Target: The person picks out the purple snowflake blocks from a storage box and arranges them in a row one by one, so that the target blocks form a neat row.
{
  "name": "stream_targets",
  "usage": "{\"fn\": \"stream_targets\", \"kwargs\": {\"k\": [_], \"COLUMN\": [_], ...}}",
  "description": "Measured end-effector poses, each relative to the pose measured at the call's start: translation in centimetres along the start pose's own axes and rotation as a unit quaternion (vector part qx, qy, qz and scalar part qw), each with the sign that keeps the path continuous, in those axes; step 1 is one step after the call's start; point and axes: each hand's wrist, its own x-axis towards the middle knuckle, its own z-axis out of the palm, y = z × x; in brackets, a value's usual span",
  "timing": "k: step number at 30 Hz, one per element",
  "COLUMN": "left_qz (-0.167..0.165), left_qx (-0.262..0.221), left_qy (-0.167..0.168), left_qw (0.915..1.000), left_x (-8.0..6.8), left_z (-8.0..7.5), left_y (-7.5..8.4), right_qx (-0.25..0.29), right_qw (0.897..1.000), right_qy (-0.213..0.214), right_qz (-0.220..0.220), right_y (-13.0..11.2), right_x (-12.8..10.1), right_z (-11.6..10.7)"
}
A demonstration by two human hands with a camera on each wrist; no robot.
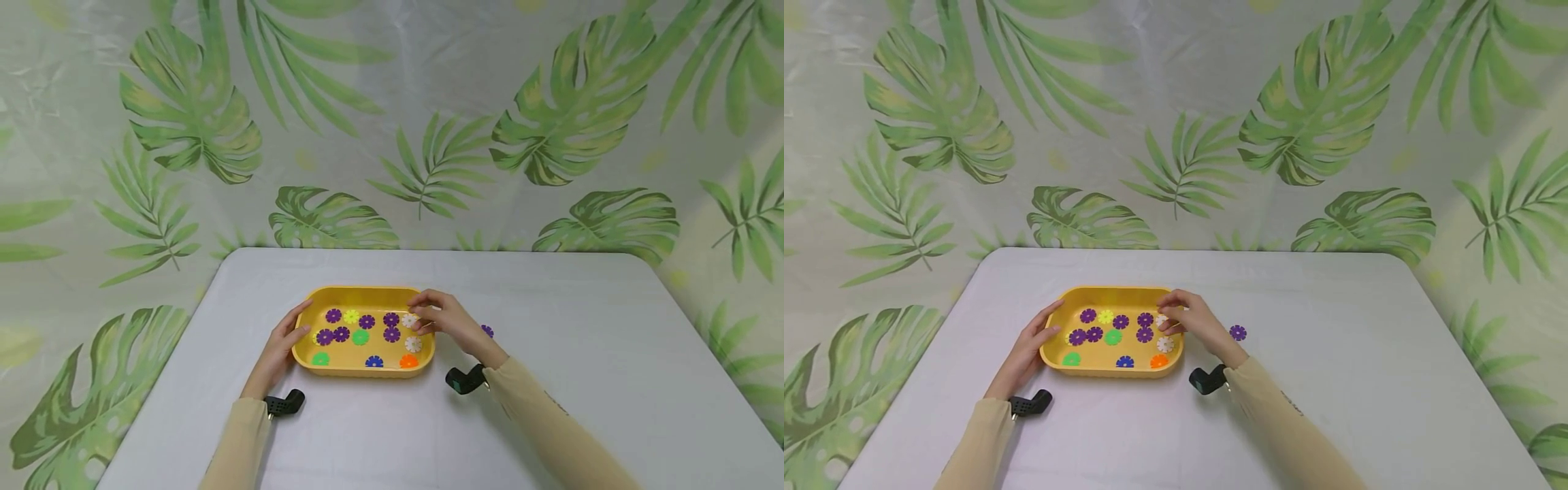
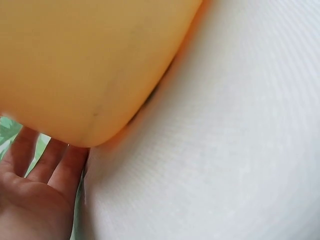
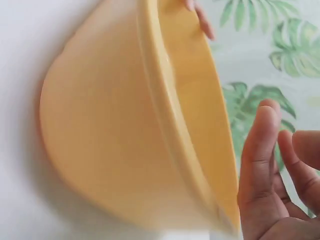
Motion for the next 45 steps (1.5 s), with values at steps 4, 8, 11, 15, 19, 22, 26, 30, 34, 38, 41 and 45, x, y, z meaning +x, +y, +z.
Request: {"fn": "stream_targets", "kwargs": {"k": [4,8,11,15,19,22,26,30,34,38,41,45], "left_qz": [0.0,0.001,0.003,0.008,0.009,0.008,0.008,0.008,0.008,0.005,0.005,0.005], "left_qx": [-0.006,-0.01,-0.011,-0.007,-0.003,-0.005,-0.011,-0.019,-0.02,-0.016,-0.014,-0.015], "left_qy": [-0.001,-0.004,-0.007,-0.006,-0.006,-0.008,-0.007,-0.009,-0.009,-0.006,-0.005,-0.003], "left_qw": [1.0,0.9999,0.9999,0.9999,0.9999,0.9999,0.9999,0.9998,0.9997,0.9998,0.9999,0.9999], "left_x": [0.1,0.2,0.2,0.3,0.3,0.3,0.2,0.2,0.1,0.1,0.1,0.0], "left_z": [0.1,0.2,0.2,0.2,0.1,0.1,0.0,0.0,0.0,0.0,0.0,0.0], "left_y": [-0.1,-0.2,-0.1,-0.1,0.0,0.0,0.0,0.0,0.0,-0.1,-0.1,-0.1], "right_qx": [-0.017,-0.063,-0.111,-0.158,-0.146,-0.121,-0.102,-0.098,-0.115,-0.143,-0.145,-0.135], "right_qw": [0.999,0.996,0.991,0.983,0.984,0.987,0.99,0.991,0.99,0.988,0.988,0.99], "right_qy": [-0.03,-0.035,-0.029,-0.018,-0.024,-0.026,-0.028,-0.041,-0.043,-0.023,-0.018,-0.026], "right_qz": [0.029,0.058,0.075,0.091,0.101,0.101,0.093,0.083,0.066,0.057,0.043,0.025], "right_y": [-0.2,-0.1,0.2,0.4,0.5,0.6,0.9,1.2,1.4,1.6,1.8,1.5], "right_x": [1.3,2.1,2.5,2.6,2.5,2.4,2.4,2.6,2.6,2.7,2.7,2.6], "right_z": [2.9,4.5,5.1,5.6,5.9,6.1,6.3,6.5,6.8,6.8,6.6,6.2]}}
